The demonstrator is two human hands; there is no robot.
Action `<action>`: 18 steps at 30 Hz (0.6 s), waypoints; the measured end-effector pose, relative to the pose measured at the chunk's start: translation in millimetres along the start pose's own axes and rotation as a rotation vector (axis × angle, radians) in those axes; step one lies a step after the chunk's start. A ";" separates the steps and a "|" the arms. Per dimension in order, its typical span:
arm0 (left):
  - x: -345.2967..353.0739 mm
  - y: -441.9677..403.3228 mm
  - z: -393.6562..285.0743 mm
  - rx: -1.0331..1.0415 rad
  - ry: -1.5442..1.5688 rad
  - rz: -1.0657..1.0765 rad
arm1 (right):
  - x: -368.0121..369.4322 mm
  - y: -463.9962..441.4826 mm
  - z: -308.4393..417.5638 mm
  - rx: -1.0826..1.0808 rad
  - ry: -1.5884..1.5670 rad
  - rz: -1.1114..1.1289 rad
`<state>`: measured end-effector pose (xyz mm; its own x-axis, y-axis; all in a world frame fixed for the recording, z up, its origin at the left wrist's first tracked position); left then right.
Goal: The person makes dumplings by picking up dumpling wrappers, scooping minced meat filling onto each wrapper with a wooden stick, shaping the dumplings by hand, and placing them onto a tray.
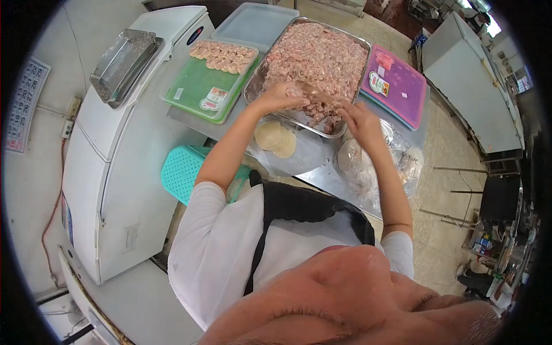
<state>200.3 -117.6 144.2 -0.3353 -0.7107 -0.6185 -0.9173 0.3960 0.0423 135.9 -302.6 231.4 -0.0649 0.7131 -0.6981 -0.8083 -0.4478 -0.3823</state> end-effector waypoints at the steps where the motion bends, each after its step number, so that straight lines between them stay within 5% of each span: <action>1: -2.2 -5.9 5.3 0.010 0.004 -0.043 | 3.3 2.0 4.6 -0.060 -0.014 -0.048; 5: -10.7 -9.2 -4.0 0.009 -0.252 -0.043 | 44.3 6.2 -103.6 0.297 0.405 0.227; 8: -36.8 13.5 -36.0 0.124 -0.203 -0.140 | 23.2 13.2 -91.1 0.342 0.379 0.226; 10: -50.4 24.5 -56.7 0.343 -0.141 -0.214 | -3.4 10.8 -62.3 0.282 0.184 0.092; 14: -49.4 30.9 -60.3 0.376 -0.157 -0.054 | 0.0 2.5 -8.4 0.207 -0.384 0.095; 18: -41.7 25.0 -50.7 0.376 -0.222 0.134 | 41.7 -16.5 30.0 0.191 -0.309 0.193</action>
<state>180.4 -107.5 210.9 -0.3539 -0.5130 -0.7820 -0.7132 0.6889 -0.1292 129.0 -249.3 226.8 -0.3753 0.7670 -0.5205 -0.8563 -0.5019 -0.1221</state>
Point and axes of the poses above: each hand's wrist, its own y-axis away from the middle knuckle, its own x-axis out of the palm, z = x × y, the point moved 10 cm from there along -y, towards the middle knuckle, and after that the axes turned 15 degrees about -y, right-handed, at the moved point
